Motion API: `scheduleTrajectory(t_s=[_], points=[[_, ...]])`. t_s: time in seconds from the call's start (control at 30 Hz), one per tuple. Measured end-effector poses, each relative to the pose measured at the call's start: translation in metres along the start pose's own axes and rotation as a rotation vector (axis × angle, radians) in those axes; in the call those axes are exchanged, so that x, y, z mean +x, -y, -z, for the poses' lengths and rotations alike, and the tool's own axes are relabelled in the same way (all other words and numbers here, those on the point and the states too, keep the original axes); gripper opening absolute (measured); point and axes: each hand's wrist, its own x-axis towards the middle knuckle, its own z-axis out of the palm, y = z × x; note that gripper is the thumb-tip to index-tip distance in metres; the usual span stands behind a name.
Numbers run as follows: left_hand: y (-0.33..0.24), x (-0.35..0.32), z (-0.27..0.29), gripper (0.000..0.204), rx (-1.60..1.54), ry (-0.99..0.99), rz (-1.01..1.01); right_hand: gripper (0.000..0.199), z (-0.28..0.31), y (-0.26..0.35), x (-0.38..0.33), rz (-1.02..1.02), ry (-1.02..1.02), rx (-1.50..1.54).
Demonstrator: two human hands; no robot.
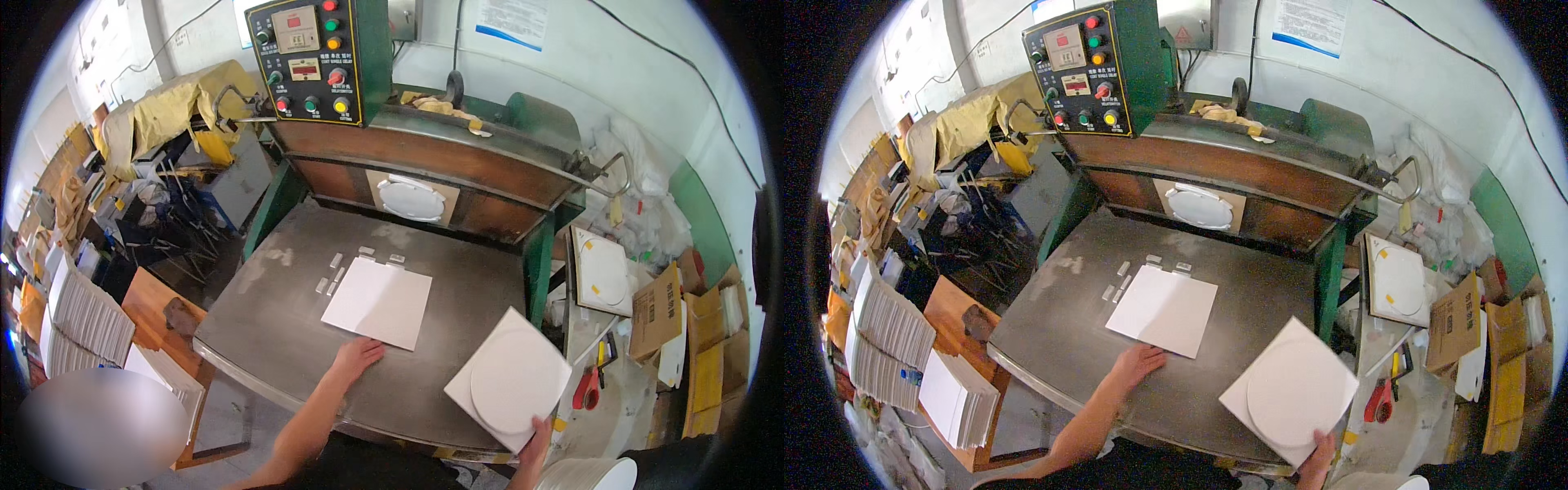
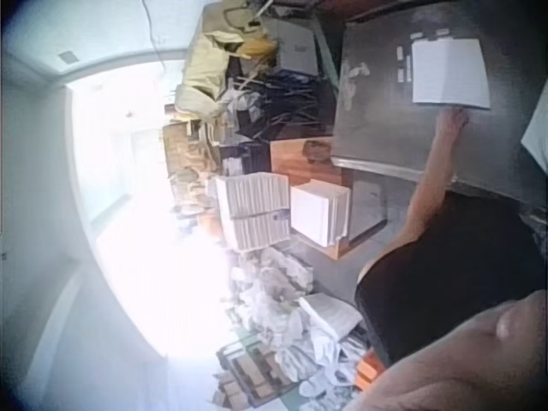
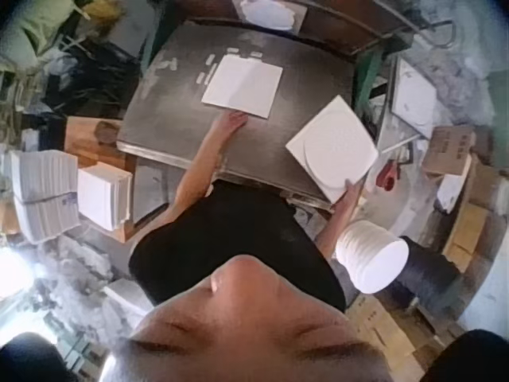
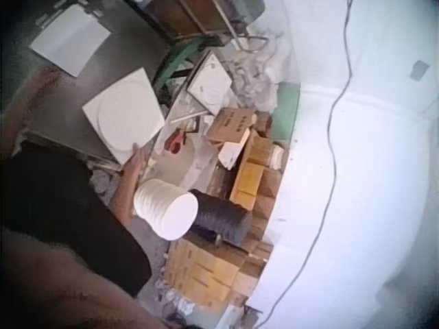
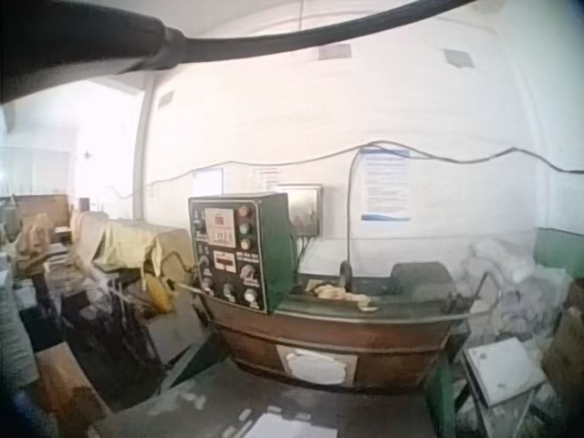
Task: The person places white paper sheets onto the bed of a die-cutting machine, removes the cut circular center, and stacks the finished items.
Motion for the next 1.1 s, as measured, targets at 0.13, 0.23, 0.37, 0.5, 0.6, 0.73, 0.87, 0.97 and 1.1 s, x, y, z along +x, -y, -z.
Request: scheduleTrajectory(t_s=[0.13,0.23,0.37,0.5,0.6,0.73,0.87,0.97,1.1], points=[[0.000,-0.021,-0.051,0.051,0.800,-0.145,-0.499,0.052,0.017,-0.025,-0.048,0.159,-0.246,0.026],[-0.012,0.013,-0.097,0.060,1.404,-0.172,-0.999,0.046,-0.014,-0.033,-0.072,0.233,-0.247,-0.135],[-0.014,0.069,-0.135,0.064,1.955,-0.268,-0.811,0.038,-0.045,-0.021,-0.114,0.354,-0.276,-0.369],[-0.004,0.085,-0.140,0.061,2.025,-0.204,-0.723,0.038,-0.070,-0.003,-0.171,0.338,-0.343,-0.194],[0.008,0.072,-0.140,0.054,1.934,-0.194,-0.788,0.042,-0.055,-0.017,-0.198,0.231,-0.453,-0.133],[-0.005,0.021,-0.132,0.042,1.096,0.515,-0.638,0.035,-0.041,-0.052,-0.212,0.156,-0.470,0.119],[-0.032,-0.117,-0.147,0.047,0.818,0.854,0.060,0.039,-0.029,-0.066,-0.219,0.119,-0.407,0.212],[-0.003,-0.176,-0.156,0.048,0.974,0.938,0.296,0.036,-0.014,-0.059,-0.230,0.144,-0.452,0.198],[0.032,-0.197,-0.158,0.033,1.025,1.013,0.147,0.035,0.013,-0.054,-0.234,0.104,-0.372,0.294]])
